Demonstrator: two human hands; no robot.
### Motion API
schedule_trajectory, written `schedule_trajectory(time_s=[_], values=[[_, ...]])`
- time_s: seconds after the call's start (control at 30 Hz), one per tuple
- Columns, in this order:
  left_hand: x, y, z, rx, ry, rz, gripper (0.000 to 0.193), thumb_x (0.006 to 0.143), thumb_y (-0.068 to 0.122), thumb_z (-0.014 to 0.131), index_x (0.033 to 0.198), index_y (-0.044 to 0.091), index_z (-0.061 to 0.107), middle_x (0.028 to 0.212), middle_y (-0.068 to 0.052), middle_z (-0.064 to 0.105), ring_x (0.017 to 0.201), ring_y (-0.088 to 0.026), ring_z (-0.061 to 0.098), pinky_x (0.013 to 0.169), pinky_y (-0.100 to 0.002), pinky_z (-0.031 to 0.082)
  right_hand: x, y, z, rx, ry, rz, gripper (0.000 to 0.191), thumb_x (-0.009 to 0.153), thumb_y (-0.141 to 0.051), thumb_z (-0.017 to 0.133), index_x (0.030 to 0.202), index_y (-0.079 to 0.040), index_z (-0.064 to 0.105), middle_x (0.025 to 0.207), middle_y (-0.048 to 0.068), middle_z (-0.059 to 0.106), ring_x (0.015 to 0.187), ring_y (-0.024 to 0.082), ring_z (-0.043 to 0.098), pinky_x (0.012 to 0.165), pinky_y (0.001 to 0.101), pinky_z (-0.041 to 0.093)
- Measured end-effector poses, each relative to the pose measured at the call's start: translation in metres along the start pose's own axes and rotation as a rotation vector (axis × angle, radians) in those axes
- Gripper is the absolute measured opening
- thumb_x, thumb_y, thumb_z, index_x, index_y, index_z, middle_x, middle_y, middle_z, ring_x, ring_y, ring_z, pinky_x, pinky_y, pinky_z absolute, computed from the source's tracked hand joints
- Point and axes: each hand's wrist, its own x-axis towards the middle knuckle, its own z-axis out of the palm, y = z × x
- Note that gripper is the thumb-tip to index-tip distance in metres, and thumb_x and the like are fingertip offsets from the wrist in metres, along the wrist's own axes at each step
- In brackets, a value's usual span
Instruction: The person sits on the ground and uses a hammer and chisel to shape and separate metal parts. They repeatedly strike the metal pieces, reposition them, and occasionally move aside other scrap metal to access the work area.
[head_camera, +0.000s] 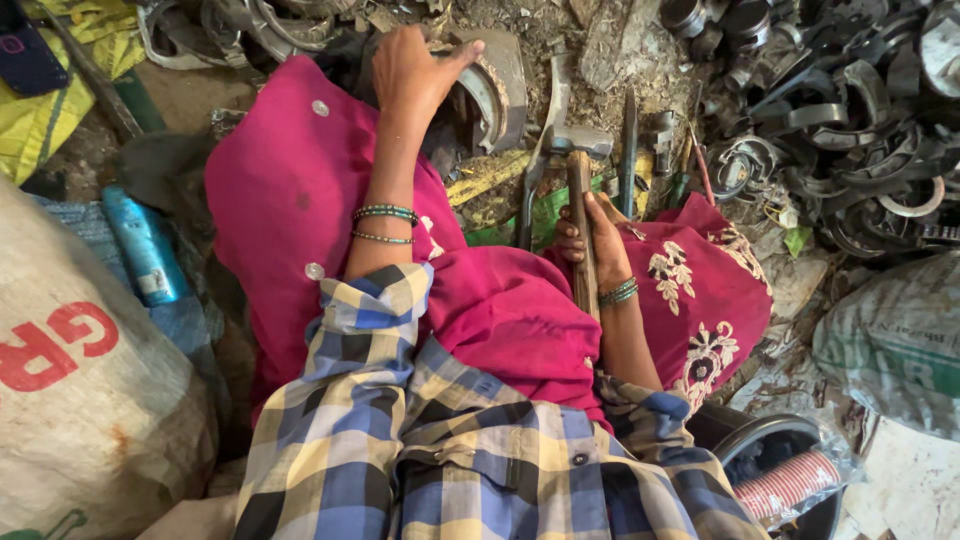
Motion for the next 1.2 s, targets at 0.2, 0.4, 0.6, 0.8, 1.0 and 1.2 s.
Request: schedule_trajectory(time_s=[0.2, 0.4, 0.6, 0.8, 1.0, 1.2], values=[[-0.001, 0.001, -0.007, 0.020, 0.003, 0.044, 0.070, 0.073, 0.066, 0.084, 0.081, -0.003, 0.071, 0.089, -0.025, 0.073, 0.086, -0.041, 0.072, 0.076, -0.052, 0.054, 0.001, 0.000, -0.001, 0.015, -0.024, 0.012, 0.045, 0.106, -0.053, 0.055, 0.106, -0.009, 0.054, 0.077, 0.000, 0.048, 0.055, 0.006, 0.042, 0.043, 0.0192, 0.035], [-0.002, 0.002, -0.003, 0.019, -0.021, 0.044, 0.051, 0.076, 0.057, 0.076, 0.084, 0.007, 0.079, 0.091, -0.024, 0.075, 0.089, -0.043, 0.071, 0.076, -0.053, 0.054, 0.000, 0.002, -0.002, 0.023, -0.032, 0.001, 0.047, 0.107, -0.054, 0.055, 0.107, -0.007, 0.055, 0.076, 0.000, 0.048, 0.054, 0.006, 0.041, 0.043, 0.0189, 0.035], [-0.004, 0.000, 0.001, 0.183, 0.006, -0.001, 0.070, 0.091, 0.067, 0.064, 0.078, -0.001, 0.073, 0.081, -0.026, 0.072, 0.079, -0.044, 0.072, 0.070, -0.055, 0.054, 0.000, 0.003, 0.001, 0.014, -0.002, 0.013, 0.046, 0.105, -0.054, 0.056, 0.106, -0.009, 0.054, 0.075, -0.001, 0.047, 0.054, 0.006, 0.042, 0.042, 0.0191, 0.036], [0.000, 0.005, -0.002, 0.108, 0.051, -0.096, 0.079, 0.099, 0.069, 0.049, 0.073, -0.002, 0.069, 0.076, -0.023, 0.071, 0.073, -0.039, 0.073, 0.067, -0.054, 0.054, 0.000, 0.003, 0.002, 0.013, -0.023, 0.008, 0.046, 0.105, -0.054, 0.056, 0.108, -0.008, 0.053, 0.077, -0.001, 0.047, 0.055, 0.006, 0.041, 0.043, 0.0192, 0.036], [0.004, 0.010, -0.003, 0.187, 0.248, -0.084, 0.078, 0.099, 0.068, 0.045, 0.070, 0.002, 0.073, 0.077, -0.023, 0.072, 0.073, -0.043, 0.072, 0.061, -0.055, 0.054, 0.003, 0.002, 0.004, 0.002, -0.016, 0.000, 0.046, 0.105, -0.054, 0.057, 0.106, -0.008, 0.052, 0.075, -0.001, 0.047, 0.052, 0.006, 0.040, 0.042, 0.0192, 0.036], [0.009, 0.017, -0.003, 0.236, 0.273, -0.114, 0.069, 0.099, 0.061, 0.046, 0.072, 0.006, 0.077, 0.076, -0.022, 0.074, 0.072, -0.041, 0.074, 0.062, -0.052, 0.057, -0.004, 0.010, 0.030, -0.293, 0.207, -0.161, 0.036, 0.105, -0.045, 0.060, 0.096, -0.011, 0.052, 0.070, -0.003, 0.051, 0.050, 0.006, 0.044, 0.040, 0.0201, 0.038]])
